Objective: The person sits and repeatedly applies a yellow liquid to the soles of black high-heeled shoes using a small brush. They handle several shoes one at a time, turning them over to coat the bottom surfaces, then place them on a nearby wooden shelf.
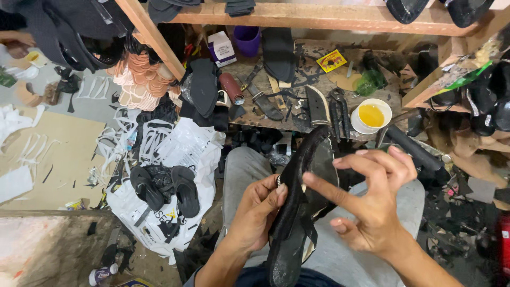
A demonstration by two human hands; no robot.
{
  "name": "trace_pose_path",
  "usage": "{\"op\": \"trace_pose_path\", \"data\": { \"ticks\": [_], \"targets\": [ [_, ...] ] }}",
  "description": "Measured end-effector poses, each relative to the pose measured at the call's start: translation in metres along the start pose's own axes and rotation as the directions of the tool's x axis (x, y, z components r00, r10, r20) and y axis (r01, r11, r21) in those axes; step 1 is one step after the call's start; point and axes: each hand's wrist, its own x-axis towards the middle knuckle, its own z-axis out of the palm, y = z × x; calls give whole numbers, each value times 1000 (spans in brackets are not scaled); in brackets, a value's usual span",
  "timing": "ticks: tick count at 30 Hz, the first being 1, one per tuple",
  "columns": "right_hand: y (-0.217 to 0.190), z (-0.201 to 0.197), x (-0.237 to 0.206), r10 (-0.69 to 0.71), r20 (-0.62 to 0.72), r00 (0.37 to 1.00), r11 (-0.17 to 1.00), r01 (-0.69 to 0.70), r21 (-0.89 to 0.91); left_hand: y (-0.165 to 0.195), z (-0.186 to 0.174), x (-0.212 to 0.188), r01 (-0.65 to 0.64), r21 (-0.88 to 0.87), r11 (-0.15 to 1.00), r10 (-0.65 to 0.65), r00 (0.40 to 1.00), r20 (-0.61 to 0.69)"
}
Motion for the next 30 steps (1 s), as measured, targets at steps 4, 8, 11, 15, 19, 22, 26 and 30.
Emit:
{"op": "trace_pose_path", "data": {
  "ticks": [4, 8, 11, 15, 19, 22, 26, 30],
  "targets": [
    [2, 0, 0, 35, 45, 998, 998, -38, 58, -2, 1, -1, 15, -4, 1000, -15, 1000, 1],
    [4, 0, -2, 16, 25, 1000, 999, -17, 42, -3, 1, 0, 10, 8, 1000, -10, 999, -40],
    [5, 1, -2, 18, 41, 999, 997, -21, 79, -3, 4, 1, 8, -13, 1000, -8, 1000, -27],
    [5, 3, -1, -51, 8, 999, 998, 51, 45, 0, 9, 1, 28, 4, 1000, -28, 996, -84],
    [6, 3, -1, -21, 17, 1000, 996, 19, 90, 4, 14, 0, 50, 4, 999, -49, 995, -84],
    [7, 3, -1, -50, 9, 999, 996, 50, 77, 5, 16, 1, 38, -9, 999, -38, 995, -87],
    [10, 4, 0, -30, 36, 999, 993, 25, 117, 4, 18, 0, 35, -13, 999, -36, 995, -90],
    [11, 5, 1, -89, -28, 996, 992, 91, 82, 4, 18, 2, 42, 2, 999, -42, 992, -118]
  ]
}}
